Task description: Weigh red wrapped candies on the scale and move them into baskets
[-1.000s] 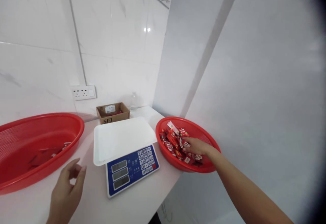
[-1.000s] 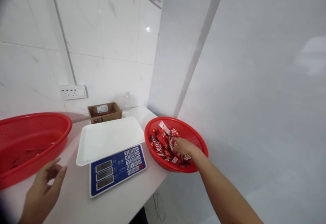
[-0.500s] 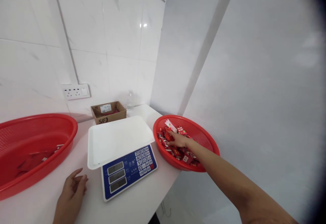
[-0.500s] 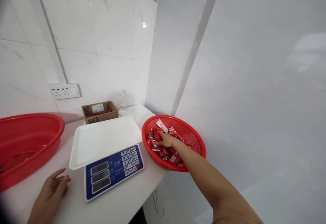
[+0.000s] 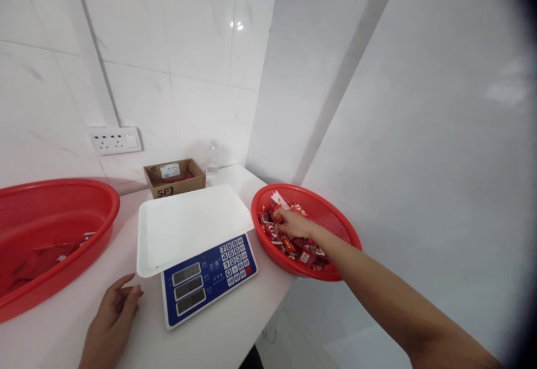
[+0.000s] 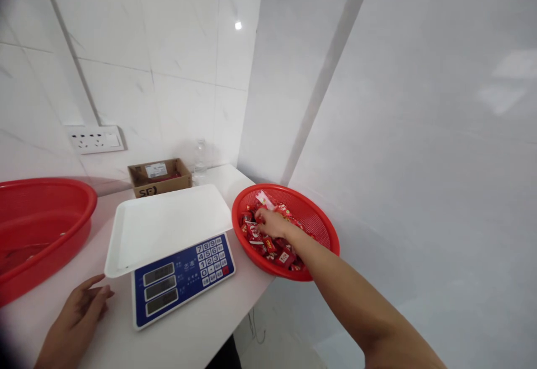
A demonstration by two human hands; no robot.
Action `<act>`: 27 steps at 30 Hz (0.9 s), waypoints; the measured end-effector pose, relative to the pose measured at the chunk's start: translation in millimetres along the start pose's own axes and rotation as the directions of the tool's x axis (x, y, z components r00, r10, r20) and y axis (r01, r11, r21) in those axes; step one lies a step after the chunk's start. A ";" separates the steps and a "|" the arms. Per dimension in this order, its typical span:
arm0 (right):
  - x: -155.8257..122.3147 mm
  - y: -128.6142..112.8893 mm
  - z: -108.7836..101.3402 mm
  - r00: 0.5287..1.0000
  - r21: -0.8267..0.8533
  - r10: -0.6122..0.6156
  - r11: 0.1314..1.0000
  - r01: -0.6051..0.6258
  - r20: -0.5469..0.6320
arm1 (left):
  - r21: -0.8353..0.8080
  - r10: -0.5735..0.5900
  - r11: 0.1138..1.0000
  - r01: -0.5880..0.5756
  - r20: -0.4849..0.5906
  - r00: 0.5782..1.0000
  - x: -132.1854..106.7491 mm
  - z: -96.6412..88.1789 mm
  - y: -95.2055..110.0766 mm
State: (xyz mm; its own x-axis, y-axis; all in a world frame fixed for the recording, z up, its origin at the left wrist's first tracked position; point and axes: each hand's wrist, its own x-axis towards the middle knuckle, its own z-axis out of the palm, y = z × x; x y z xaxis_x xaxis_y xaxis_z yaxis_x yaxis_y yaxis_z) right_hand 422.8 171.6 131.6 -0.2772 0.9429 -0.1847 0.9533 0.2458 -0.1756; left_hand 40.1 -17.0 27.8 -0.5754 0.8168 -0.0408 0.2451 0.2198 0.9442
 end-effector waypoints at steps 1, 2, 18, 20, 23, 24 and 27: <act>-0.7 -4.7 5.4 0.997 0.017 -0.040 0.999 0.039 0.073 | 0.002 -0.004 1.000 0.004 0.000 1.000 -0.1 0.0 0.3; -0.9 -8.4 11.1 0.989 0.041 -0.067 0.997 0.062 0.129 | 0.006 -0.009 1.000 0.009 0.000 1.000 -0.2 0.0 0.5; 9.6 39.5 4.0 0.941 0.510 0.285 0.846 -0.156 -0.184 | 0.044 -0.044 0.998 0.042 0.037 0.998 4.1 -0.7 -10.4; 8.4 37.0 5.0 0.931 0.587 0.321 0.793 -0.165 -0.171 | 0.045 -0.039 0.998 0.037 0.036 0.999 3.9 -0.4 -8.7; 7.7 33.4 2.7 0.937 0.658 0.316 0.739 -0.142 -0.152 | 0.056 -0.038 0.998 0.037 0.027 0.999 2.7 0.1 -4.5; 6.8 32.7 1.9 0.943 0.669 0.301 0.731 -0.132 -0.142 | 0.062 -0.041 0.997 0.039 0.025 0.999 2.2 0.1 -3.2; -0.4 30.1 4.8 0.971 0.658 0.233 0.739 -0.143 -0.051 | 0.078 -0.048 0.996 0.046 0.033 0.998 0.9 0.1 0.0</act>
State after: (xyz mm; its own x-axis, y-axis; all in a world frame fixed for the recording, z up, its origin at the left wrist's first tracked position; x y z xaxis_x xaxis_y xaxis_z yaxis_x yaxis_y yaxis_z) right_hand 451.0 177.5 121.8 -0.0405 0.9844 -0.1714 0.6656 -0.1014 -0.7394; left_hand 39.6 -16.2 27.8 -0.5602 0.8226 -0.0973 0.2789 0.2979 0.9130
